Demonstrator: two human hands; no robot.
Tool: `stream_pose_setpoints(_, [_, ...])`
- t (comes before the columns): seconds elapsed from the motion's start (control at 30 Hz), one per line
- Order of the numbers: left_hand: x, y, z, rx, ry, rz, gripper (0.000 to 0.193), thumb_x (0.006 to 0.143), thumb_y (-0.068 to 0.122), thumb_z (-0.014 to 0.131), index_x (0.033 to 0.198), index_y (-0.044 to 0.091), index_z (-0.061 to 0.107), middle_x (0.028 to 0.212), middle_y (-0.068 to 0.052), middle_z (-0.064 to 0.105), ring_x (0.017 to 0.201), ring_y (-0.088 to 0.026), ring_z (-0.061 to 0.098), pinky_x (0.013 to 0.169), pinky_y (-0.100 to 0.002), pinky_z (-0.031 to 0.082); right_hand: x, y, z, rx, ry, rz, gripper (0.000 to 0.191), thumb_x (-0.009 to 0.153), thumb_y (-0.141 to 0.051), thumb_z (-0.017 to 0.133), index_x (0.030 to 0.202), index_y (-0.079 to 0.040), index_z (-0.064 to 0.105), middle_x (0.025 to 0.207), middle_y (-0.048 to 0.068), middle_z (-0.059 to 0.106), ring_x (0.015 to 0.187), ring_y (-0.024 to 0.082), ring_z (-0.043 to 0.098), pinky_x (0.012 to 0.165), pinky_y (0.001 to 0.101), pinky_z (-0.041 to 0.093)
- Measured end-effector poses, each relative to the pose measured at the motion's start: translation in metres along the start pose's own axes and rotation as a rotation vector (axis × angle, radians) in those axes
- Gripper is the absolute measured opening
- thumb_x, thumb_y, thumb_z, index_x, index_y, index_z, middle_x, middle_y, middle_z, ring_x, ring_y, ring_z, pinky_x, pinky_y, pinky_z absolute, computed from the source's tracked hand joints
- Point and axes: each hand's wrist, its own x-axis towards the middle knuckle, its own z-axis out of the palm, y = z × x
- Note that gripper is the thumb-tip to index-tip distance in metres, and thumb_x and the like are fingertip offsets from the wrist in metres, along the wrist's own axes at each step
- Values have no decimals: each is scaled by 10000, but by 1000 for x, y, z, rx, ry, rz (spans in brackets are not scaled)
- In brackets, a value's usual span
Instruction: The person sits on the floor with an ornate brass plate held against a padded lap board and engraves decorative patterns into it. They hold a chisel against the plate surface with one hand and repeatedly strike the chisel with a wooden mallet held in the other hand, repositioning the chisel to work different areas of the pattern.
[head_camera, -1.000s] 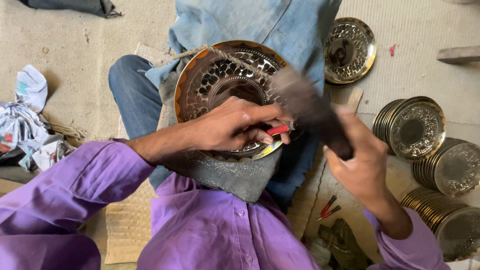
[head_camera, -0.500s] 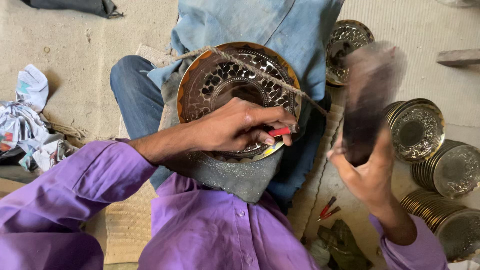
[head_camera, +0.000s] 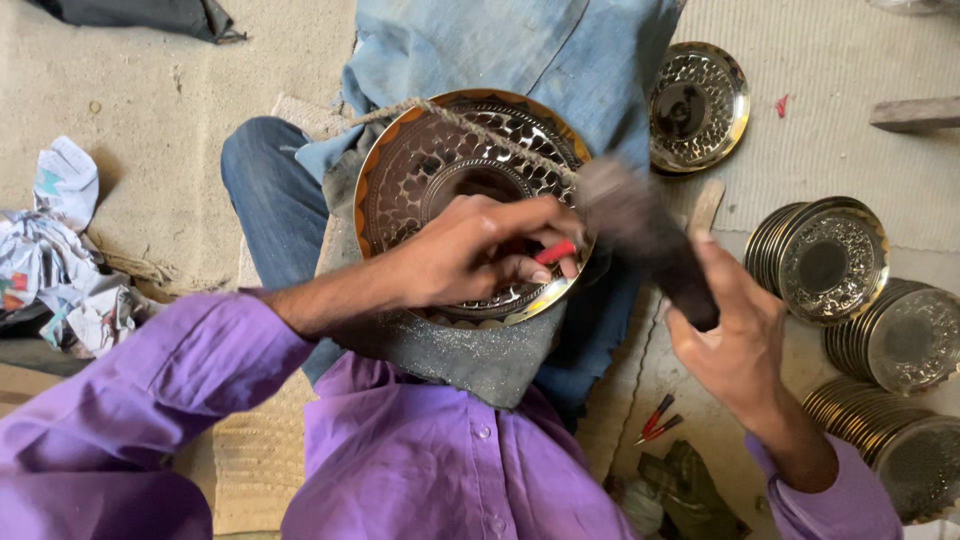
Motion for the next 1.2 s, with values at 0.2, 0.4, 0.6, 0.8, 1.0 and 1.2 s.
stream_pose_setpoints(0.2, [-4,3,6,-62,69,-45,444,939,-113,640,1352,-15,512,1186,-102,761,1115,-209,770,936,-290,628,8,-10,-8,508,235,219,728,855,40,746,1469,-35,363,985,68,645,845,135,673,757,296,585])
stream_pose_setpoints(0.4, [-4,5,7,-101,86,-86,444,924,-148,581,1344,-17,522,1199,-120,755,1127,-193,753,946,-298,607,14,-13,-3,241,14,77,825,770,78,756,1500,-56,397,1009,139,683,813,219,665,717,351,562])
stream_pose_setpoints(0.6, [-13,22,25,-276,490,-332,345,1011,-55,645,1314,23,500,1204,-116,750,1114,-145,731,925,-286,645,-20,-2,42,496,173,236,806,847,9,771,1542,14,363,971,69,665,846,137,665,784,305,561])
stream_pose_setpoints(0.8, [-14,21,43,-174,674,-447,388,962,-51,704,1295,13,515,1166,-111,766,1034,-139,725,846,-269,605,-51,7,117,690,359,444,341,930,-31,811,1169,-9,569,982,46,670,868,109,638,814,258,525])
stream_pose_setpoints(1.0, [-13,12,50,0,562,-387,367,952,-74,718,1270,-3,551,1116,-126,756,1071,-168,751,919,-286,605,-44,8,80,637,208,545,384,891,-136,838,1149,-24,576,873,34,667,772,98,631,713,261,525])
stream_pose_setpoints(1.2, [-18,9,58,-144,573,-405,360,988,-90,652,1304,0,508,1170,-120,748,1118,-172,741,968,-307,613,-1,-4,15,363,128,188,678,866,-86,827,1466,-96,512,1083,123,716,928,210,725,800,333,590])
